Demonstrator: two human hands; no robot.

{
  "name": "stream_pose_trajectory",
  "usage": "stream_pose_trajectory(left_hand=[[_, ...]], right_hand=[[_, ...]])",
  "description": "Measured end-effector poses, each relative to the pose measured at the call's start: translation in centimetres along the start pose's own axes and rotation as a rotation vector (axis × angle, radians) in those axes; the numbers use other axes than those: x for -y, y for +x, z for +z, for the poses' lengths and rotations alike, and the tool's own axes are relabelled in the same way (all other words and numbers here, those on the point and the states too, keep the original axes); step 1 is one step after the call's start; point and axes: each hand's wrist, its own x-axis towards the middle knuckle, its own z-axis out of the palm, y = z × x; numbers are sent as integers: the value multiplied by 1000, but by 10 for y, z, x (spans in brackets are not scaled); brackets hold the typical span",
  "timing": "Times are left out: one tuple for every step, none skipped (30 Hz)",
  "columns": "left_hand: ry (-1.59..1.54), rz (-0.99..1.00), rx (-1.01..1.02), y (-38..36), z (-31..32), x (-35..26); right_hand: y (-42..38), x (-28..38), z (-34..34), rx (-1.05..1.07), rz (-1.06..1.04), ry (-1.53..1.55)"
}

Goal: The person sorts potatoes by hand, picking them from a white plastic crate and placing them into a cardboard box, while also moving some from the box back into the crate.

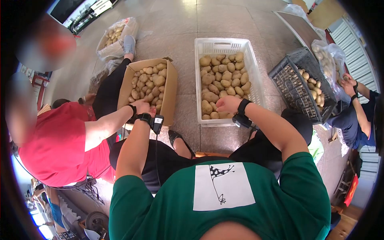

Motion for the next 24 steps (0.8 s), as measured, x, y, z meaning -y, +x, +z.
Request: stream_pose_trajectory(left_hand=[[141, 65, -60, -46, 22, 5], [141, 68, -54, -46, 27, 11], [146, 15, 64, -43, 31, 16], [150, -38, 182, -42, 34, 19], [185, -76, 298, -43, 38, 21], [182, -76, 304, -44, 42, 23], [197, -100, 363, -45, 49, 26], [210, -125, 424, -51, 57, 30], [164, -115, 383, -78, 68, 32], [154, -116, 391, -91, 77, 34], [133, -162, 420, -100, 85, 35], [113, -207, 450, -109, 93, 36], [111, -174, 462, -118, 101, 40], [102, -179, 468, -128, 108, 42], [107, -200, 500, -137, 115, 43], [114, -223, 531, -146, 121, 43], [112, -231, 534, -154, 127, 43], [115, -229, 559, -162, 131, 43], [117, -228, 583, -167, 135, 43], [114, -238, 583, -172, 139, 42], [125, -231, 596, -175, 143, 41], [135, -226, 607, -176, 145, 42], [129, -237, 602, -175, 148, 43], [141, -234, 599, -174, 150, 45]], right_hand=[[-3, 4, -3, 15, 31, 8], [-1, 1, -3, 8, 31, 7], [3, -4, -2, 4, 10, -14], [6, -8, -1, 0, -11, -35], [5, -7, -3, -4, -9, -38], [3, -5, -4, -5, 7, -28], [2, -4, -6, -6, 23, -21], [4, -9, -7, -9, 26, -32], [9, -16, -7, -50, -6, -5], [12, -21, -8, -91, -39, 22], [10, -20, -13, -114, -47, 10], [8, -18, -21, -116, -44, -2], [6, -15, -29, -121, 6, 45], [5, -15, -36, -125, 57, 95], [11, -21, -43, -171, -23, -2], [15, -29, -50, -171, -17, -8], [12, -23, -60, -181, 47, 22], [12, -21, -68, -189, 112, 54], [25, -29, -79, -155, 89, -134], [31, -30, -89, -149, 97, -136], [37, -30, -97, -211, 90, -147], [41, -31, -101, -270, 84, -158], [39, -20, -107, -314, 96, -229], [45, -21, -109, -304, 101, -231]])
